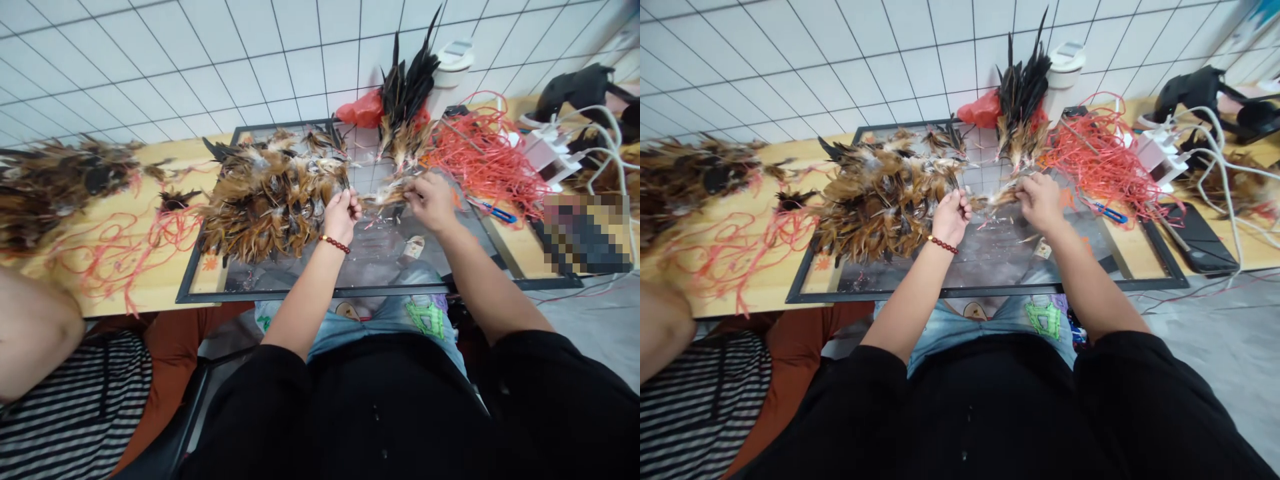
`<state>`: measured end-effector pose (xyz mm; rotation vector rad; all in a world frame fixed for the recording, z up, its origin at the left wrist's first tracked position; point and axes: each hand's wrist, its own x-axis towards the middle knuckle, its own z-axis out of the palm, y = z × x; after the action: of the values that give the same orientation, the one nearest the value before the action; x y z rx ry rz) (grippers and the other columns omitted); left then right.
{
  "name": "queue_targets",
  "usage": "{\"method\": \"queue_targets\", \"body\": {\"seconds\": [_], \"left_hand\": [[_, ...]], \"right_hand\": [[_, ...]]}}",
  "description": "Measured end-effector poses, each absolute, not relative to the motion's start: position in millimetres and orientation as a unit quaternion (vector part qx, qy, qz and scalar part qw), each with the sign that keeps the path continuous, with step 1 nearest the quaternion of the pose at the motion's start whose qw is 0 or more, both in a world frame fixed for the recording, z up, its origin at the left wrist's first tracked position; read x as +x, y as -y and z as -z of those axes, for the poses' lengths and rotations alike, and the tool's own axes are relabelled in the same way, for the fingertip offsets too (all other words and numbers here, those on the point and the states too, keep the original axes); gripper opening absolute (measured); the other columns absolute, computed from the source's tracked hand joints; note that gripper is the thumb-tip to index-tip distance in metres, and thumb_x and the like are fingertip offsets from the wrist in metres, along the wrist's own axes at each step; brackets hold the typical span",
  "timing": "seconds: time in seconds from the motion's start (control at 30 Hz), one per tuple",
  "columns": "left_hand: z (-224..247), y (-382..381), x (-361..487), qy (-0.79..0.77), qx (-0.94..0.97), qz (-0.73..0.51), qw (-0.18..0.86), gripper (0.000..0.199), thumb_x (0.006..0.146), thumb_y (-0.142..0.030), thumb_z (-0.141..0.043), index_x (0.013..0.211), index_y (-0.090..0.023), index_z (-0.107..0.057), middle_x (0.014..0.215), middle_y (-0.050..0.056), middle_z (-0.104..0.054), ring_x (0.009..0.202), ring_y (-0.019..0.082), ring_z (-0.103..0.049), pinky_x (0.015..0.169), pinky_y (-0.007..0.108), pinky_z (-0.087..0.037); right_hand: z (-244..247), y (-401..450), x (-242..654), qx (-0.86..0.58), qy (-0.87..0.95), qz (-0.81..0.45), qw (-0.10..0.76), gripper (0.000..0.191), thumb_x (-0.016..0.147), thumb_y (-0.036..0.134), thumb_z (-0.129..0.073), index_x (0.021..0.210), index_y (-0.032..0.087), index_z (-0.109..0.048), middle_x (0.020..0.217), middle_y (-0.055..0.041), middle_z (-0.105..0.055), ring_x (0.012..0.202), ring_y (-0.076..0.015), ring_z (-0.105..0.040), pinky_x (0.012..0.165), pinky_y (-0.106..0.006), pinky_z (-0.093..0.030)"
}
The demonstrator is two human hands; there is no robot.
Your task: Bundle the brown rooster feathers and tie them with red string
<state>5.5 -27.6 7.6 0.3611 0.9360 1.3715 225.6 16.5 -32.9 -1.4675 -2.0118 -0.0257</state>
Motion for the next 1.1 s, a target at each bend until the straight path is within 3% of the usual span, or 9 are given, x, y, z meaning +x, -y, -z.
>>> {"method": "queue_targets", "body": {"seconds": [0.13,0.2,0.37,0.6,0.7,0.8,0.93,1.1], "left_hand": [[-10,27,4,-0.406,0.135,-0.632,0.646,0.021,0.103,-0.022,-0.054,0.083,-0.016,-0.059,0.059,-0.007,-0.050,0.048,0.003,-0.049,0.049,0.015,-0.035],[-10,26,3,-0.408,0.121,-0.649,0.631,0.020,0.103,-0.024,-0.057,0.083,-0.017,-0.058,0.059,-0.007,-0.049,0.048,0.003,-0.048,0.049,0.015,-0.034],[-7,22,3,-0.423,0.116,-0.675,0.593,0.020,0.099,-0.030,-0.064,0.084,-0.018,-0.059,0.058,-0.008,-0.048,0.047,0.003,-0.047,0.048,0.016,-0.033],[-4,20,-1,-0.458,0.120,-0.692,0.545,0.021,0.102,-0.024,-0.057,0.082,-0.017,-0.059,0.057,-0.008,-0.048,0.045,0.003,-0.047,0.047,0.017,-0.032],[-3,20,-2,-0.458,0.128,-0.696,0.538,0.021,0.097,-0.030,-0.065,0.082,-0.017,-0.060,0.058,-0.008,-0.049,0.045,0.003,-0.048,0.047,0.016,-0.033],[-2,19,-2,-0.464,0.137,-0.705,0.518,0.020,0.099,-0.027,-0.061,0.081,-0.017,-0.060,0.056,-0.009,-0.049,0.044,0.003,-0.048,0.045,0.017,-0.033],[-1,18,-3,-0.481,0.138,-0.721,0.479,0.021,0.098,-0.029,-0.062,0.080,-0.017,-0.060,0.055,-0.009,-0.048,0.042,0.003,-0.047,0.044,0.017,-0.033],[-2,17,-6,-0.469,0.140,-0.745,0.453,0.022,0.099,-0.027,-0.060,0.079,-0.017,-0.059,0.056,-0.009,-0.049,0.042,0.003,-0.047,0.043,0.017,-0.032]], "right_hand": [[28,-13,241,-0.626,0.701,0.050,0.337,0.025,0.089,0.022,-0.053,0.107,0.020,-0.070,0.111,-0.0152,-0.065,0.110,-0.0338,-0.054,0.094,-0.051,-0.041],[22,-13,235,-0.635,0.696,0.045,0.331,0.028,0.092,0.023,-0.050,0.113,0.019,-0.069,0.116,-0.0168,-0.064,0.114,-0.0348,-0.054,0.095,-0.051,-0.041],[8,-15,180,-0.561,0.794,0.004,0.233,0.028,0.095,0.029,-0.053,0.109,0.020,-0.076,0.117,-0.0158,-0.069,0.116,-0.0353,-0.056,0.096,-0.051,-0.040],[-1,-32,148,-0.554,0.829,-0.008,0.070,0.023,0.087,0.019,-0.059,0.096,0.016,-0.080,0.106,-0.0187,-0.076,0.104,-0.0337,-0.065,0.088,-0.044,-0.044],[0,-38,169,-0.563,0.808,-0.063,0.160,0.022,0.085,0.019,-0.058,0.094,0.019,-0.078,0.099,-0.0123,-0.078,0.093,-0.0270,-0.068,0.081,-0.037,-0.047],[-1,-34,193,-0.608,0.747,-0.083,0.255,0.022,0.085,0.023,-0.059,0.099,0.020,-0.076,0.093,-0.0092,-0.077,0.086,-0.0255,-0.068,0.077,-0.035,-0.048],[-4,-21,199,-0.624,0.734,-0.035,0.267,0.025,0.084,0.023,-0.062,0.103,0.018,-0.076,0.105,-0.0143,-0.076,0.097,-0.0302,-0.068,0.085,-0.040,-0.049],[-8,-18,163,-0.519,0.822,-0.101,0.211,0.019,0.088,0.020,-0.060,0.095,0.018,-0.078,0.097,-0.0111,-0.077,0.096,-0.0258,-0.068,0.086,-0.035,-0.047]]}}
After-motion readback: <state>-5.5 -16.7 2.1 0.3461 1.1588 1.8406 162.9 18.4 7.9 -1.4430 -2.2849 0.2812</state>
